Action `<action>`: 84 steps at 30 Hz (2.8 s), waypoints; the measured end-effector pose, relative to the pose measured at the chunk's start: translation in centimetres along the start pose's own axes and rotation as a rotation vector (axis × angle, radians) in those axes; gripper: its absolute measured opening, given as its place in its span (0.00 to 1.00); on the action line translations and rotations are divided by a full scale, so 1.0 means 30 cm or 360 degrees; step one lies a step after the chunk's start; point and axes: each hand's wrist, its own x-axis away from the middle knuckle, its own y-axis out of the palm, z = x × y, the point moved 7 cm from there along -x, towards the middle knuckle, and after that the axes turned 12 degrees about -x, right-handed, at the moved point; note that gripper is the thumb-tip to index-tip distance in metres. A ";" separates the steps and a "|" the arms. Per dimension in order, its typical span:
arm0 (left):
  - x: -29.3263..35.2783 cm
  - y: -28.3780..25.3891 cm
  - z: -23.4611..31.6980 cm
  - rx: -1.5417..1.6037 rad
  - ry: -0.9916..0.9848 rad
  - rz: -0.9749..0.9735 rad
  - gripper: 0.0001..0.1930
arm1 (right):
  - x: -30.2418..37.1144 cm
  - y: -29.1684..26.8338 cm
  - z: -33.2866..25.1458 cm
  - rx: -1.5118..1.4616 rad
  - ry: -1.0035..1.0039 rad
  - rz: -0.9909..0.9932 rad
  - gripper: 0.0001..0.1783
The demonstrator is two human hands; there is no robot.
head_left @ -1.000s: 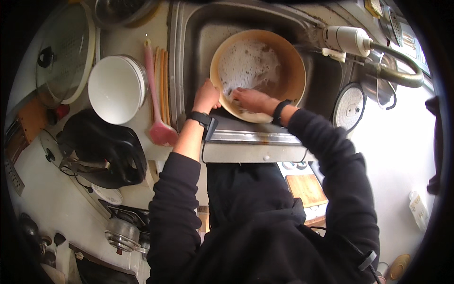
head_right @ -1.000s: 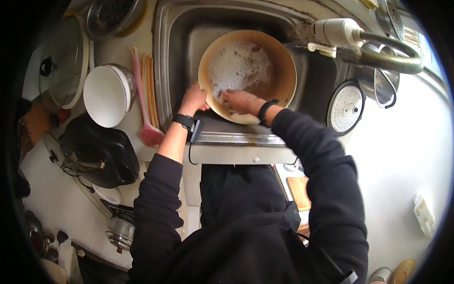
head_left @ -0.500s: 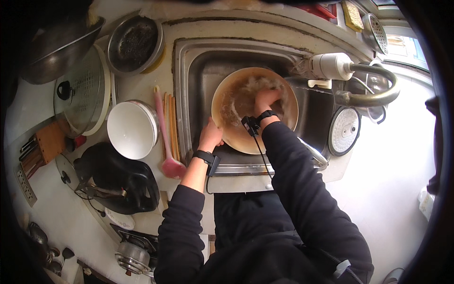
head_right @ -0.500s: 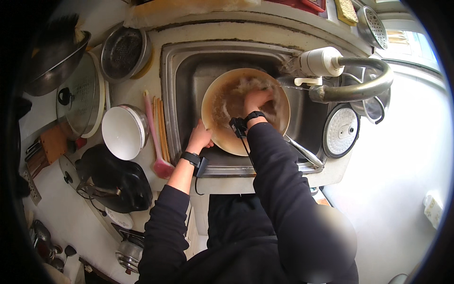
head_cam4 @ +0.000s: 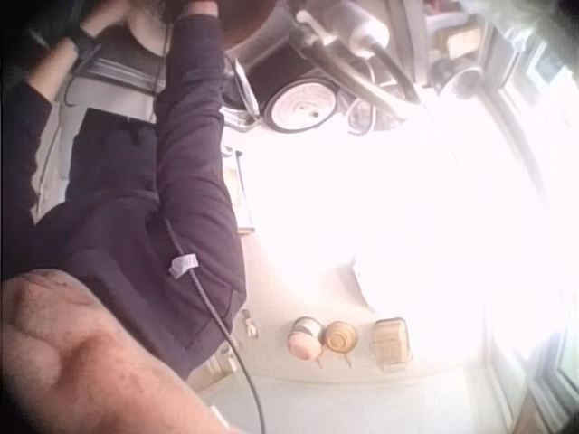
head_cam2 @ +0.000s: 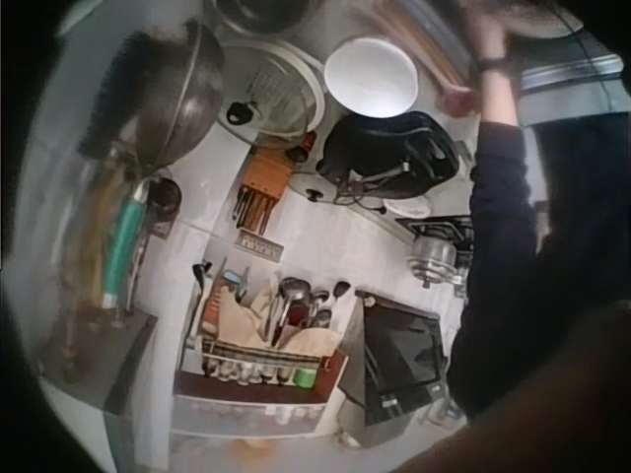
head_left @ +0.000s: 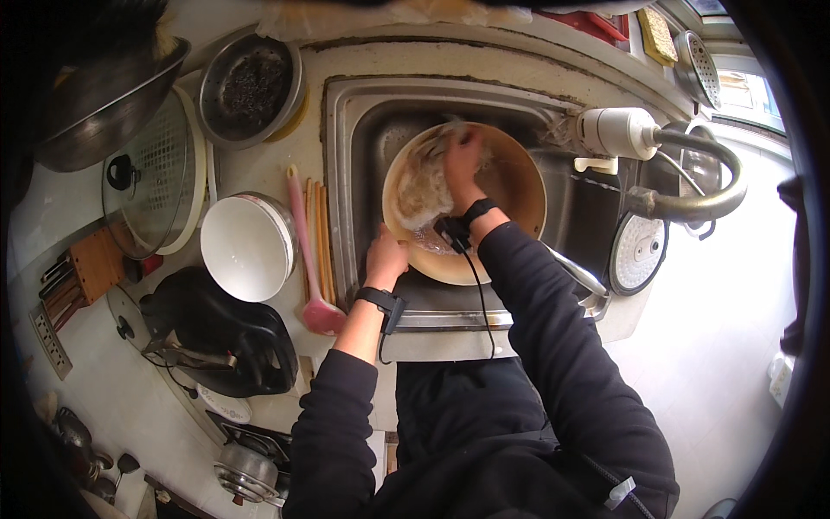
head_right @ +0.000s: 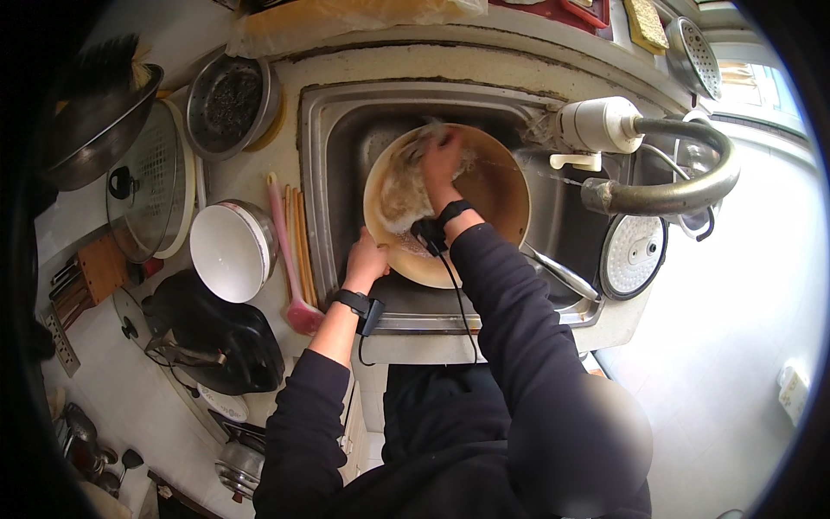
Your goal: The person washes a white plate, a pink spatula, and a light-colored pan in a kitchen sink using a sponge and running water. The person scrubs each item, rinses them under the tap, and places them aside.
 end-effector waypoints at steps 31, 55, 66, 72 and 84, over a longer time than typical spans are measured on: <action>0.042 -0.030 -0.001 0.0011 -0.0012 -0.0002 0.16 | 0.105 -0.399 -0.218 0.2232 -0.1168 -0.1642 0.12; -0.008 0.044 -0.082 -0.0113 0.0070 0.0082 0.19 | -0.029 -0.061 -0.365 0.1290 -0.1258 -0.1283 0.15; 0.004 0.018 -0.064 -0.0115 0.0041 0.0126 0.19 | -0.088 -0.466 -0.402 0.1100 -0.0664 -0.0981 0.08; 0.009 0.016 -0.067 -0.0201 0.0036 0.0167 0.19 | -0.132 -0.074 -0.281 0.1130 -0.0876 -0.1176 0.10; 0.024 0.023 -0.047 -0.0330 0.0032 0.0172 0.18 | -0.009 -0.443 -0.462 0.1423 -0.1079 -0.1233 0.14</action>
